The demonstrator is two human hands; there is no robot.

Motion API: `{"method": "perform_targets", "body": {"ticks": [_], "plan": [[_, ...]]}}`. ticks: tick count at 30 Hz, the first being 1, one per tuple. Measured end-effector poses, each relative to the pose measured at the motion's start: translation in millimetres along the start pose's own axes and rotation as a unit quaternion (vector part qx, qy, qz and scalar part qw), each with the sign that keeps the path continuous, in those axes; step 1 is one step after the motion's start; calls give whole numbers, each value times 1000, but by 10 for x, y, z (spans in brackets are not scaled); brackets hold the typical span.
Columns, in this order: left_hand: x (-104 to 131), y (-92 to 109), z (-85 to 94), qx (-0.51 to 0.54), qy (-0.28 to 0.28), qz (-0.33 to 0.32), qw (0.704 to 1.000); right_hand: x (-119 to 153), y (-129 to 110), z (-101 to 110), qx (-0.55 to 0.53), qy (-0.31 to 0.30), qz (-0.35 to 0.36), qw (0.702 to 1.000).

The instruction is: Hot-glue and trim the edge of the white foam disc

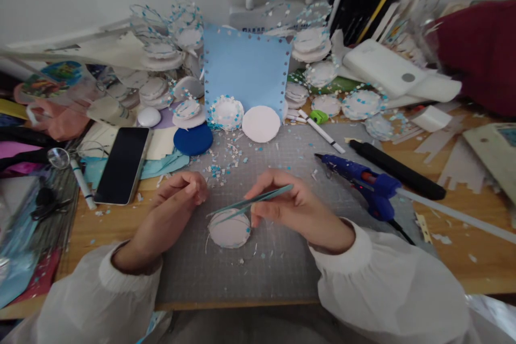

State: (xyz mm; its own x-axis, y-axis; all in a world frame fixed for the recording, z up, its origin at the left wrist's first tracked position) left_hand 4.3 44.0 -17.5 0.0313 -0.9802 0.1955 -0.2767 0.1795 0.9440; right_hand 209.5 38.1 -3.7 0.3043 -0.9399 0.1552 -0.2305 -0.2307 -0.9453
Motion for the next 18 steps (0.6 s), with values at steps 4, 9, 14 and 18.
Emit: {"method": "perform_targets", "body": {"ticks": [4,9,14,18], "plan": [[-11,-1,10,-1,22,10,1000,30,37,-72,21,-85,-46,995],[-8,19,-4,-26,25,-10,999,37,25,-140,66,-105,-50,991],[-2,58,-32,-35,16,-45,998,14,72,-115,7,-83,-56,995],[-22,54,-29,-16,15,-50,998,-38,14,-59,-92,-24,-27,995]]}}
Point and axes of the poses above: each hand's wrist, its own x-axis away from the middle knuckle, its own z-axis out of the back of the hand, y = z × x, the point moved 4 cm from there along -x, towards the middle knuckle, and after that the axes turned 13 degrees about y, right-handed, at the moved point
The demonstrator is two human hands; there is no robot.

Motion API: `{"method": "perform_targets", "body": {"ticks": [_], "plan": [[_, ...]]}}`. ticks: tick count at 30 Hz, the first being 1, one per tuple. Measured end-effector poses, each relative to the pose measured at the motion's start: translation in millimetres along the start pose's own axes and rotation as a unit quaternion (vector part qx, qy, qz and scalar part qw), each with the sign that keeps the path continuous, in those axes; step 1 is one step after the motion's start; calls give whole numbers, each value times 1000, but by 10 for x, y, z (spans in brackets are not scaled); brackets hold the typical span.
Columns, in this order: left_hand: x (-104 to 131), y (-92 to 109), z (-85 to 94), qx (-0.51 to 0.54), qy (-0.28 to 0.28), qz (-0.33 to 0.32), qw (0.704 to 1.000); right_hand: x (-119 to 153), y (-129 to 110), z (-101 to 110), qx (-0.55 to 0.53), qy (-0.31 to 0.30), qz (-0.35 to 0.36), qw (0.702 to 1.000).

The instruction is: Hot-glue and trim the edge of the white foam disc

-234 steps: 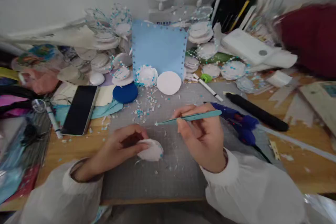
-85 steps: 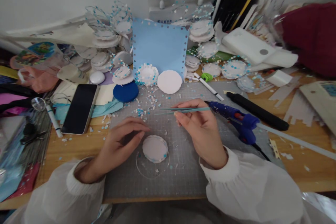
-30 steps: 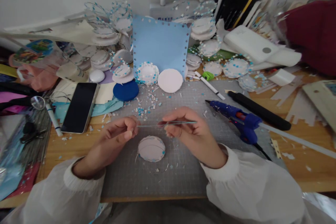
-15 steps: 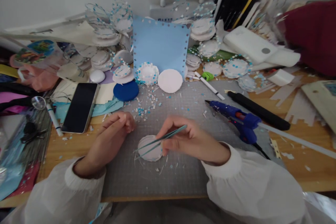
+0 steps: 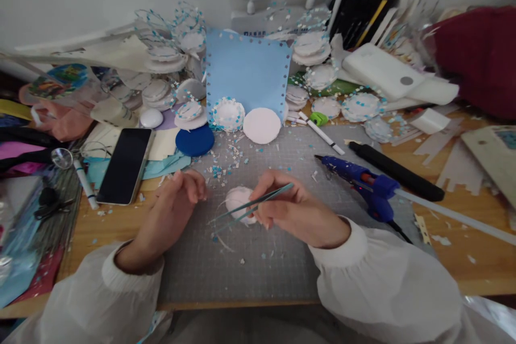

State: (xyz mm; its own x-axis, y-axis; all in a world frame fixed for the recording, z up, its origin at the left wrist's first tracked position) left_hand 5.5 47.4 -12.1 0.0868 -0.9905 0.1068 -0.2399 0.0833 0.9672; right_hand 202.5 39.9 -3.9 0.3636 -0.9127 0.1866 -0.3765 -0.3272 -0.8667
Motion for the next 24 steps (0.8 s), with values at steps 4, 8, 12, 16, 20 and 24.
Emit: {"method": "perform_targets", "body": {"ticks": [4,8,12,16,20,24], "plan": [[0,-44,-14,37,-9,40,998,-32,-78,26,-97,44,-4,994],[45,-67,-25,34,-16,94,995,-50,-86,63,-153,64,-14,986],[50,-34,-12,30,-10,70,997,-63,-101,78,-118,66,13,991],[33,-48,-42,78,-32,77,993,-62,-149,71,-37,68,58,995],[134,-146,-164,142,-156,220,953,-57,-151,90,-60,91,70,992],[188,-165,-177,170,-178,250,937,-74,-90,100,-122,96,37,987]]}}
Point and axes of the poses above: each hand's wrist, its own x-axis away from the middle knuckle, its own z-axis out of the back of the hand, y = z × x, the point moved 4 cm from there along -x, towards the middle knuckle, and after that the axes turned 13 degrees about y, right-handed, at the moved point
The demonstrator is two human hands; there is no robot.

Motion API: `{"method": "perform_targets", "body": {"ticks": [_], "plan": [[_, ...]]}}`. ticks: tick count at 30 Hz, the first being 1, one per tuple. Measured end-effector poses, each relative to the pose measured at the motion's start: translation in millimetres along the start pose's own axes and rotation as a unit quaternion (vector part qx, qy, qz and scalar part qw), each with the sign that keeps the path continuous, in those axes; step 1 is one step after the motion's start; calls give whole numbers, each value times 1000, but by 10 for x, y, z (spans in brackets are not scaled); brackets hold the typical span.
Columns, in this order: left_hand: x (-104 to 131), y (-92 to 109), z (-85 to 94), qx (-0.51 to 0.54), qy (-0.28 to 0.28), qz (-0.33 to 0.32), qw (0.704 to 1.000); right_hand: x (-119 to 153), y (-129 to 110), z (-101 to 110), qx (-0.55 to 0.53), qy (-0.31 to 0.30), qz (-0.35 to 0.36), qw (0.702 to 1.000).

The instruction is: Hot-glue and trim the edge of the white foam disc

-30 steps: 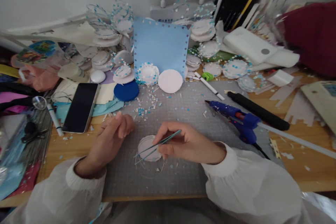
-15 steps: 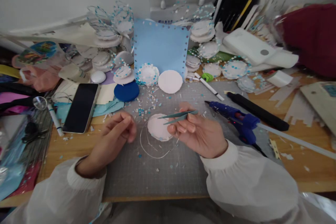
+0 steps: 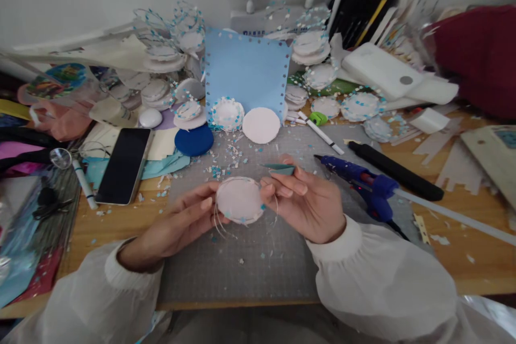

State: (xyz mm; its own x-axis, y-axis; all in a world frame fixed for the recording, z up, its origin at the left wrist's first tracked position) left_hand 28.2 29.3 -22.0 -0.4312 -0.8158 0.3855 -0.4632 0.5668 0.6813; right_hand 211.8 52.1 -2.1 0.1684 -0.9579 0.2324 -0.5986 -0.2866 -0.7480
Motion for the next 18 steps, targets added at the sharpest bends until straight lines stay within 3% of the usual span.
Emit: {"method": "perform_targets", "body": {"ticks": [9,18], "plan": [[35,32,-29,-32,-36,-19,999,10,144,3,-80,30,-102,991],[83,36,-66,-26,-76,59,995,70,211,-21,-117,50,-166,978]]}}
Point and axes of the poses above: each hand's wrist, its own x-axis away from the middle knuckle, its own z-axis out of the back of the hand, y = z × x, the point moved 4 cm from there along -x, towards the middle knuckle, and after that the axes turned 13 degrees about y, right-handed, at the moved point
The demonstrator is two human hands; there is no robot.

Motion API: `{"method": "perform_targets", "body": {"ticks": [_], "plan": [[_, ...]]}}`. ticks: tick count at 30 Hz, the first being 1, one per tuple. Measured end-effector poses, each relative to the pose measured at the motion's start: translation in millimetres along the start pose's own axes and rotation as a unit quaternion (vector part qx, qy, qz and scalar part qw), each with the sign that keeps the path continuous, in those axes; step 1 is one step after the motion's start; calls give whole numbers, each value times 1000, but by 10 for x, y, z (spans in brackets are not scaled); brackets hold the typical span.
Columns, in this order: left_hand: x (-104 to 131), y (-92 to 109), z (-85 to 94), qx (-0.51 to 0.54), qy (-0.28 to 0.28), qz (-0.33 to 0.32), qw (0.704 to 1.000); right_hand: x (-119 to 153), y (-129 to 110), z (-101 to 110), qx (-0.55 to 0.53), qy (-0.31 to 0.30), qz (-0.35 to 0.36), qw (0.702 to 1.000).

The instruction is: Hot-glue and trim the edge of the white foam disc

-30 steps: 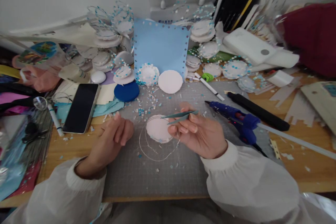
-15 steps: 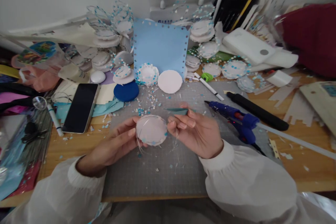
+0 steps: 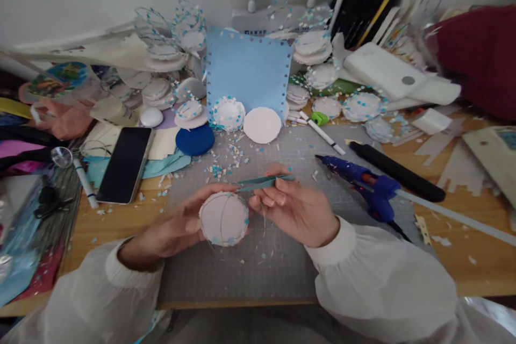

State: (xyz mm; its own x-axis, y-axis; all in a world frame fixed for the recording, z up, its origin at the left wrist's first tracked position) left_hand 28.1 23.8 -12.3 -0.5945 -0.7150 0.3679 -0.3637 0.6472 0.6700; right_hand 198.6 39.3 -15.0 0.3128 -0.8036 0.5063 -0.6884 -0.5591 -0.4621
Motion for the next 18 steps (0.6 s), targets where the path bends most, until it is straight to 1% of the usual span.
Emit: {"method": "perform_targets", "body": {"ticks": [3,8,10,11,13,16,18], "plan": [[-1,-15,21,20,3,19,1000,13,-4,-16,3,-3,5,1000],[-17,-33,49,3,24,17,1000,21,3,-15,38,-16,26,999],[-22,-33,48,-1,23,11,1000,8,-13,-6,59,-25,47,997],[-26,-26,48,-4,24,-1,1000,1,-35,-2,65,-29,66,995],[-37,7,56,-17,32,-52,998,-10,-108,15,56,-18,117,991],[-50,77,76,-45,60,-150,986,-1,-231,49,39,35,186,981],[-55,105,77,-66,71,-187,977,16,-278,56,62,67,213,973]]}}
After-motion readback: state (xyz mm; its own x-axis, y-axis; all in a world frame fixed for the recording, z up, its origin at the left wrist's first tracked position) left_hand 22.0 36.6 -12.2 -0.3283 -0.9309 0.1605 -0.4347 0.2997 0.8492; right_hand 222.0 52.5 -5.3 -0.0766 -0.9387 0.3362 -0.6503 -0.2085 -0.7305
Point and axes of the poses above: each hand's wrist, its own x-axis away from the middle knuckle, its own z-axis out of the back of the hand, y = z × x, the point moved 4 cm from there along -x, towards the middle knuckle, and after that the axes turned 13 degrees about y, right-handed, at the moved point
